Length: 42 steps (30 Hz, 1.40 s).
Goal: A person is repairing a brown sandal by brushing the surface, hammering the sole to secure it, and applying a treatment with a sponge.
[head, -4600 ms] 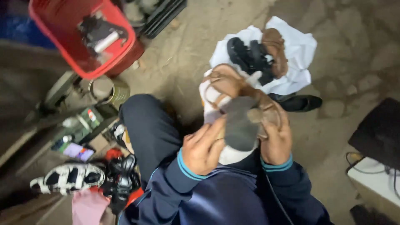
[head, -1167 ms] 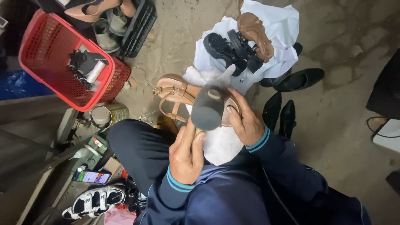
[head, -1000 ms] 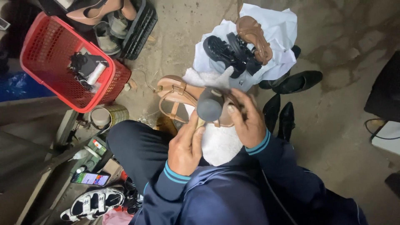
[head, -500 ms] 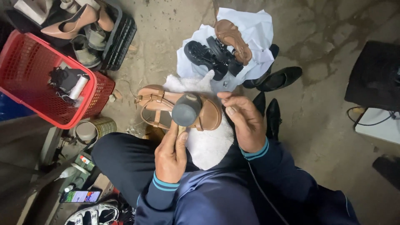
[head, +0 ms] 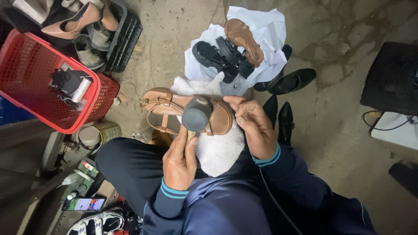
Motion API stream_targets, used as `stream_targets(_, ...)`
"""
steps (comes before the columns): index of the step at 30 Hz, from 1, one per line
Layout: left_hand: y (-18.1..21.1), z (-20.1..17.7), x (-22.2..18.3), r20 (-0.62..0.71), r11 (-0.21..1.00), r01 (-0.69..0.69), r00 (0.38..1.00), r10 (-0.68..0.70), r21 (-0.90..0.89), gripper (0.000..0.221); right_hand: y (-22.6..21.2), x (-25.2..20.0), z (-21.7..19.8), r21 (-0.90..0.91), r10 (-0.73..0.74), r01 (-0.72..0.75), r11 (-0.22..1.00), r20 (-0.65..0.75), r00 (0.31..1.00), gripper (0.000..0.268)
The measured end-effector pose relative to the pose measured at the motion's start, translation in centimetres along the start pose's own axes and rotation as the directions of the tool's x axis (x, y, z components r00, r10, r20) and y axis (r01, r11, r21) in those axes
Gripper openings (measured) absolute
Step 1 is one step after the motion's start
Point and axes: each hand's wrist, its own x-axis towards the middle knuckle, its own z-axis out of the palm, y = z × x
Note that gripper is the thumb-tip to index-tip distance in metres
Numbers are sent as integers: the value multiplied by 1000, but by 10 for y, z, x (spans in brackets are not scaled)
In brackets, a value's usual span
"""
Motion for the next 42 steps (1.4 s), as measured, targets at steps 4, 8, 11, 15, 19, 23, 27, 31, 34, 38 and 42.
stream_targets(4, 3, 0, 2, -1, 1000, -5, 1000, 5, 3, 47, -2, 2, -1, -38, -56, 57, 998, 33, 998, 5)
stream_targets(8, 5, -1, 3, 0, 1000, -9, 1000, 9, -10, 46, -1, 3, -1, -64, -94, 97, 993, 60, 994, 9)
stream_targets(11, 2, 1, 1, 3, 1000, -2, 1000, 2, 3, 46, -5, 2, 2, -96, -75, 80, 992, 56, 996, 10)
stream_targets(15, 1, -1, 2, 8, 1000, 6, 1000, -6, -9, 46, -3, 2, 3, -104, -58, 64, 992, 60, 997, 12)
stream_targets(19, 3, -1, 2, 8, 1000, 2, 1000, -2, -7, 47, 8, -3, 5, -391, 52, -51, 919, -9, 999, 48)
stream_targets(23, 2, -3, 3, 19, 1000, 9, 1000, -9, -17, 45, -1, -1, 16, -618, 205, -191, 762, -49, 978, 52)
stream_targets(27, 22, -15, 4, 113, 1000, 16, 993, -17, 5, 47, 12, -6, 7, -621, 376, -312, 719, -31, 926, 59)
stream_targets(31, 6, -7, -1, 99, 995, -94, 991, 90, 34, 43, 6, -2, 11, -711, 319, -239, 661, -22, 948, 61)
stream_targets(34, 16, -13, 4, 97, 994, -80, 993, 72, 81, 42, 10, -5, 10, -748, 291, -194, 635, -2, 957, 62)
stream_targets(38, 31, -14, 6, 28, 993, -112, 993, 114, -41, 39, 6, -2, 12, -769, 285, -201, 607, -26, 958, 62)
stream_targets(42, 2, -2, 3, 57, 996, -69, 996, 65, 64, 44, 21, 1, 5, -603, 393, -315, 733, -3, 920, 63)
